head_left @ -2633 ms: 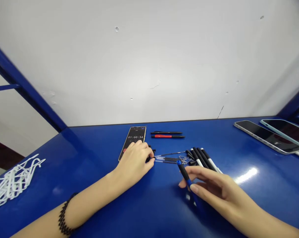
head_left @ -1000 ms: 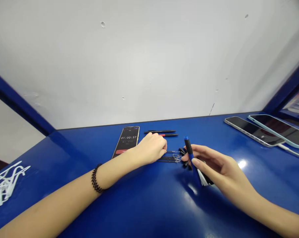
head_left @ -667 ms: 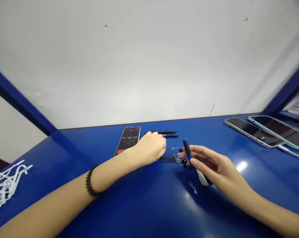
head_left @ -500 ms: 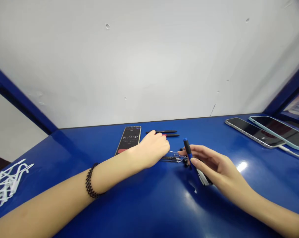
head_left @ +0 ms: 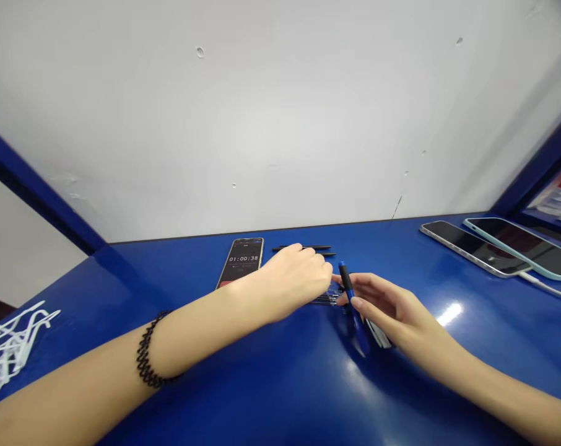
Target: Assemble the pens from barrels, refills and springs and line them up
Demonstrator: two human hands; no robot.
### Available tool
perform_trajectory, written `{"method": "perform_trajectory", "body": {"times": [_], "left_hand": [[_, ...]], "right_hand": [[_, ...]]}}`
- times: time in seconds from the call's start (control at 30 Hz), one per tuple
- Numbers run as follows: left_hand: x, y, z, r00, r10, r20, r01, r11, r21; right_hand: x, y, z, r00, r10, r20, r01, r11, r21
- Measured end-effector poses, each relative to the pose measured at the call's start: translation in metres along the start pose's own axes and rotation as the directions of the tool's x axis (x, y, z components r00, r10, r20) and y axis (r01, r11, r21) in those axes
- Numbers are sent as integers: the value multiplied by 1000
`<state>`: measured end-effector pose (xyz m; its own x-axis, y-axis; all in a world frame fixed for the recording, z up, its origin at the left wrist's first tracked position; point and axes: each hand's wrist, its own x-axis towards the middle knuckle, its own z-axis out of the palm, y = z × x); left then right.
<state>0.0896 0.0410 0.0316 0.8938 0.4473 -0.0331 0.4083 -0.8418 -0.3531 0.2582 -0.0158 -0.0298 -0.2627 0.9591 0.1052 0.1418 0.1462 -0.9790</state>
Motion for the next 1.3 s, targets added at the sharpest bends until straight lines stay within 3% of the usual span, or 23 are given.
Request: {"method": "perform_trajectory", "body": {"times": [0.07, 0.13, 0.2, 0.3, 0.33, 0.4, 0.57, 0.7, 0.77, 0.8, 0.9, 0.97, 1.03, 1.17, 1.3], "left_hand": [[-7, -5, 3, 993, -86, -83, 72, 984, -162], [-16, -9, 4, 941, -287, -179, 170, 859, -484], [-23, -8, 4, 816, -542, -200, 183, 571, -800], [-29, 2, 4, 616, -781, -101, 53, 169, -984], [-29, 7, 4, 576, -814, -72, 8, 93, -996], [-28, 14, 6, 541, -840, -37, -54, 10, -999], [-27, 19, 10, 538, -843, -9, -85, -44, -995], [-30, 16, 6, 480, -875, -61, -125, 1, -992], [-30, 16, 5, 480, -874, -80, -131, 19, -991], [-28, 18, 6, 505, -860, -72, -126, 10, -992], [-24, 23, 11, 642, -767, 14, -67, -75, -995], [-23, 25, 14, 692, -719, 60, -27, -109, -994], [-24, 25, 14, 658, -752, 37, -39, -82, -996], [-28, 20, 8, 518, -853, -66, -114, 7, -993], [-28, 19, 6, 536, -840, -78, -129, 10, -992]], "right_hand": [[-1, -1, 0, 1000, 10, -3, -10, 1000, -23], [-4, -1, 2, 1000, 30, 7, -30, 999, -40], [-7, -2, 4, 999, 41, 28, -39, 998, -57], [-11, -3, 8, 997, 27, 78, -19, 995, -100], [-12, -3, 9, 995, 20, 98, -8, 993, -114], [-13, -2, 11, 992, 6, 126, 10, 992, -127], [-13, 2, 12, 992, -9, 127, 23, 994, -110], [-13, 2, 10, 991, -8, 130, 21, 995, -102], [-14, 2, 9, 991, -10, 130, 24, 994, -104], [-14, 2, 9, 991, -12, 130, 26, 994, -108], [-13, 1, 9, 993, -10, 115, 24, 993, -117], [-13, 1, 9, 995, -12, 100, 23, 994, -110], [-12, 0, 9, 996, -11, 85, 20, 994, -108], [-11, -1, 8, 997, -12, 71, 22, 990, -142], [-11, 1, 8, 996, -10, 86, 22, 990, -142]]}}
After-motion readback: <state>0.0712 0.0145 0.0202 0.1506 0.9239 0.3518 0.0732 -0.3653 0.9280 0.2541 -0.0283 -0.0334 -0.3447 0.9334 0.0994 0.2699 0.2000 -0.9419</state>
